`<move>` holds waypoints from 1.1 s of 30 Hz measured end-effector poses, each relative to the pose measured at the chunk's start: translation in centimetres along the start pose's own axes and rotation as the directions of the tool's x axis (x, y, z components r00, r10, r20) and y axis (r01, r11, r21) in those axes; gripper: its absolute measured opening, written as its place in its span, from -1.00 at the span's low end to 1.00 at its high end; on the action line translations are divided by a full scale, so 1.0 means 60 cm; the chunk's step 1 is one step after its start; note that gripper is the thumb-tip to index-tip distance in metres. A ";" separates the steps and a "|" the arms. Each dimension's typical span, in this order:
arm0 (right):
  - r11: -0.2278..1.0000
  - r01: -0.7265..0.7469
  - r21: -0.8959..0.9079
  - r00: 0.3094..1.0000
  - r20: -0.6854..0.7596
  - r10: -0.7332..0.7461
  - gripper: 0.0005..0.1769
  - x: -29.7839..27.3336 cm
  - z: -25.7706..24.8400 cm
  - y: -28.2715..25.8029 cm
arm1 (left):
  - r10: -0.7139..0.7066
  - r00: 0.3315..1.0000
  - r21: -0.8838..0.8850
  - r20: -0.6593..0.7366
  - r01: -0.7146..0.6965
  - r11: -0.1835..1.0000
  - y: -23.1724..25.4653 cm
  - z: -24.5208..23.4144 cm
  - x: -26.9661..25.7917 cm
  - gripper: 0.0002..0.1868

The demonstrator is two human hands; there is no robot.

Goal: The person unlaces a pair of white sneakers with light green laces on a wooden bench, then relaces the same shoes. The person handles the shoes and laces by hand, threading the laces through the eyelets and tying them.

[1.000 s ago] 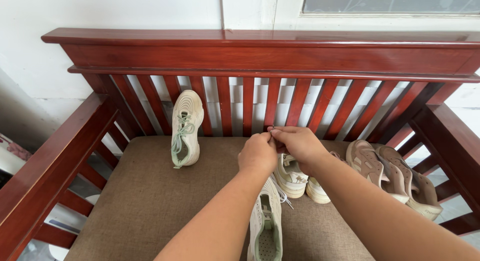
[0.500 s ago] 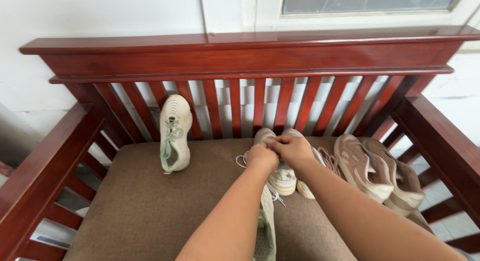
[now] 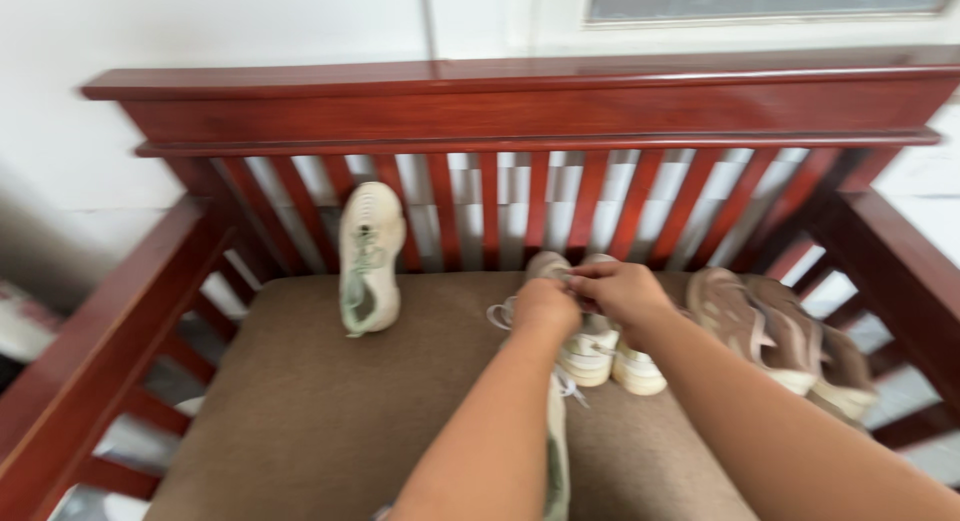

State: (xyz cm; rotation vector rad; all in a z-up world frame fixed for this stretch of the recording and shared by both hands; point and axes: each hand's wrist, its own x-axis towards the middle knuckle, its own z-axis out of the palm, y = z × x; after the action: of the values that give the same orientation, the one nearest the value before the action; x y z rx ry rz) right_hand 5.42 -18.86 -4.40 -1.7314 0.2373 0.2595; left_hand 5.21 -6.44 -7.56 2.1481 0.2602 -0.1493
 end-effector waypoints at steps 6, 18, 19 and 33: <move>0.986 0.105 -0.128 0.993 0.063 -0.097 -0.69 -0.011 0.013 -0.015 | -0.072 0.997 0.043 0.011 0.072 0.996 0.013 -0.035 -0.030 -0.73; 0.978 0.196 -0.077 0.978 -0.053 -0.200 -0.72 -0.017 0.052 -0.027 | 0.015 1.000 -0.210 0.025 -0.009 0.978 0.011 -0.055 -0.022 -0.68; 0.982 0.179 -0.054 0.982 -0.050 -0.182 -0.71 -0.018 0.051 -0.032 | 0.016 1.000 -0.228 0.016 -0.012 0.974 0.016 -0.057 -0.026 -0.67; 0.880 0.258 -0.399 0.962 0.026 -0.270 -0.68 -0.036 -0.023 -0.071 | 0.328 0.924 0.055 -0.197 -0.323 0.945 0.017 -0.001 -0.009 -0.74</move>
State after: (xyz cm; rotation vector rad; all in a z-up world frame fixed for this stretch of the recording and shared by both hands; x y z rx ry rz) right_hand 4.70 -19.47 0.47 -2.1506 -0.0390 0.0810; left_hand 4.95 -7.01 -6.60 2.1966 0.0146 0.2625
